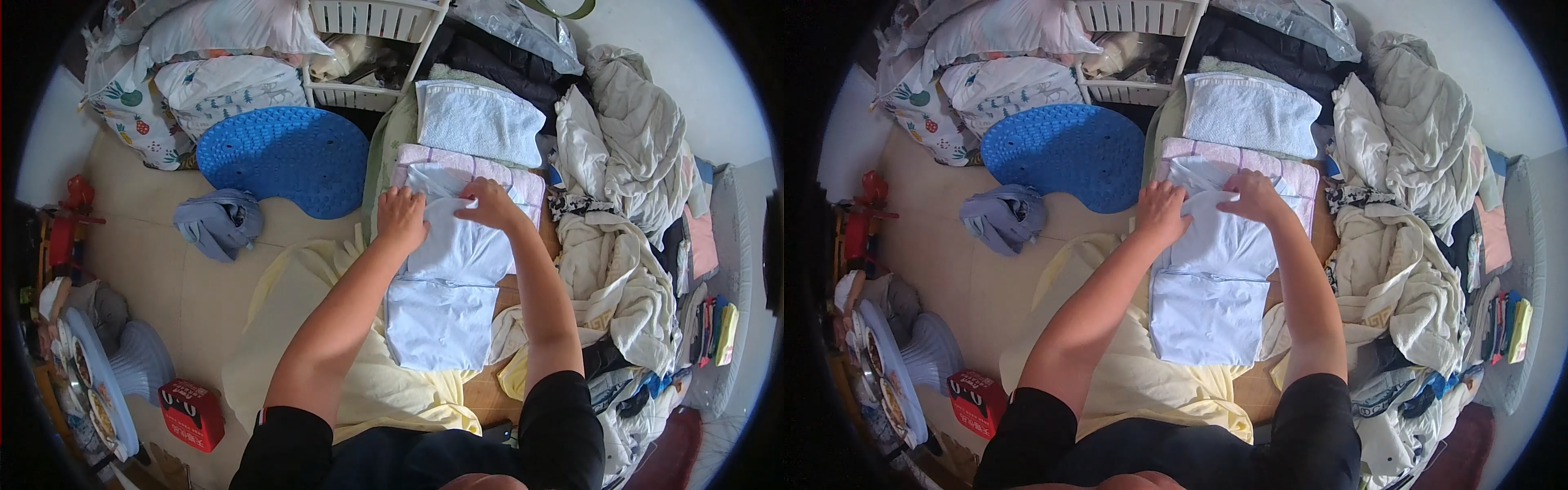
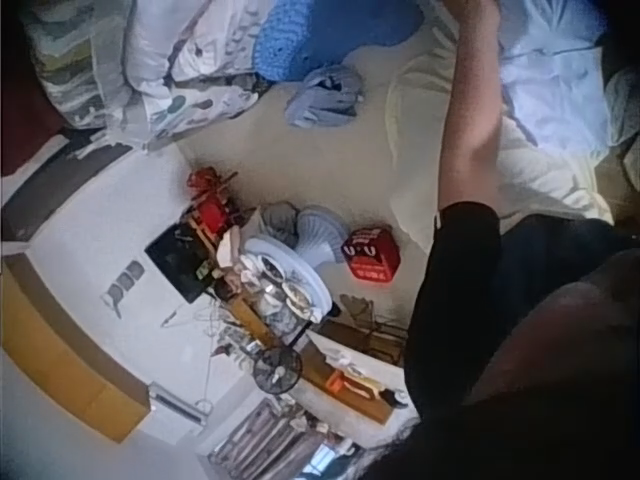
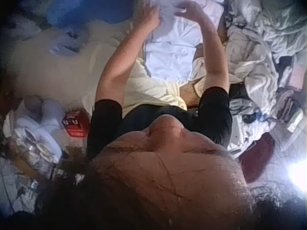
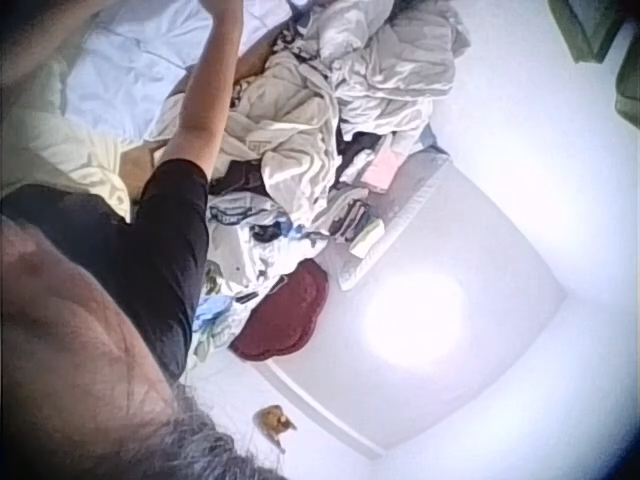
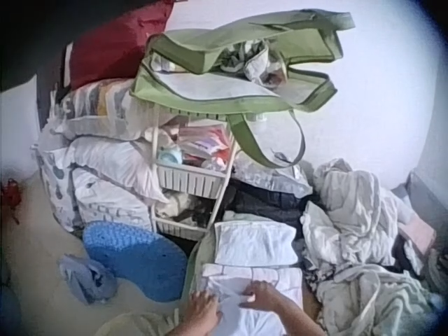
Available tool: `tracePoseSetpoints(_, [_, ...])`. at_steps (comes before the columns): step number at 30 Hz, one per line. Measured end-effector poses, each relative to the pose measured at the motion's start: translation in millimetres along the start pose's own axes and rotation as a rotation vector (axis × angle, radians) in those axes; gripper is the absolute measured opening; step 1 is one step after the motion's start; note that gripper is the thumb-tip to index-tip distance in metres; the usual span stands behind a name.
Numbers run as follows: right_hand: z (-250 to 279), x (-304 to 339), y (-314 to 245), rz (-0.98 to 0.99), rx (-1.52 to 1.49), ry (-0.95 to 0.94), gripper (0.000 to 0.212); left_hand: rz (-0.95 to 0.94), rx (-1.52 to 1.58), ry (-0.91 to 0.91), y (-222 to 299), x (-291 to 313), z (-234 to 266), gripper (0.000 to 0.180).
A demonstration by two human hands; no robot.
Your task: Folding a light blue t-shirt on a bed.
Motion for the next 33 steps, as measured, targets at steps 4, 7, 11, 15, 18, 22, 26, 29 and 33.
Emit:
tracePoseSetpoints(4, [0.8,29.7,-25.5,0.182,0.416,0.229,0.021,-0.096,0.132,0.057,5.1,13.4,-2.2,0.025])
tracePoseSetpoints(7, [-7.3,52.4,-37.9,0.264,0.436,0.290,0.022,-0.301,0.344,0.263,10.5,42.6,6.3,0.025])
tracePoseSetpoints(11, [6.7,69.1,-51.2,0.276,0.221,0.205,0.018,-0.387,0.517,0.224,20.5,77.9,4.9,0.028])
tracePoseSetpoints(15, [16.3,71.6,-27.2,0.134,-0.016,0.265,0.021,-0.404,0.562,0.122,44.0,109.0,7.6,0.031])
tracePoseSetpoints(18, [21.1,59.2,-11.9,-0.104,0.051,0.293,0.021,-0.425,0.585,0.108,51.8,123.7,9.3,0.030])
tracePoseSetpoints(22, [10.3,40.4,16.5,-0.097,0.185,0.188,0.022,-0.418,0.619,0.091,55.8,131.1,13.0,0.030])
tracePoseSetpoints(26, [-1.7,23.3,32.1,-0.176,0.177,-0.010,0.020,-0.403,0.612,0.114,52.6,134.3,14.4,0.029])
tracePoseSetpoints(29, [1.5,25.2,34.0,-0.192,0.145,-0.043,0.020,-0.397,0.617,0.118,48.9,134.4,16.5,0.028])
tracePoseSetpoints(33, [7.7,37.9,33.4,-0.225,0.215,0.021,0.020,-0.380,0.654,0.096,46.6,133.3,22.0,0.028])
Point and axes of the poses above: each hand's wrist, its own x-axis away from the middle knuckle, its own z-axis out of the back of the hand, y = z × x, the point moved 5 cm from there along -x, towards the middle knuckle, and after that the axes turned 15 degrees about z, right-handed, at the moved point
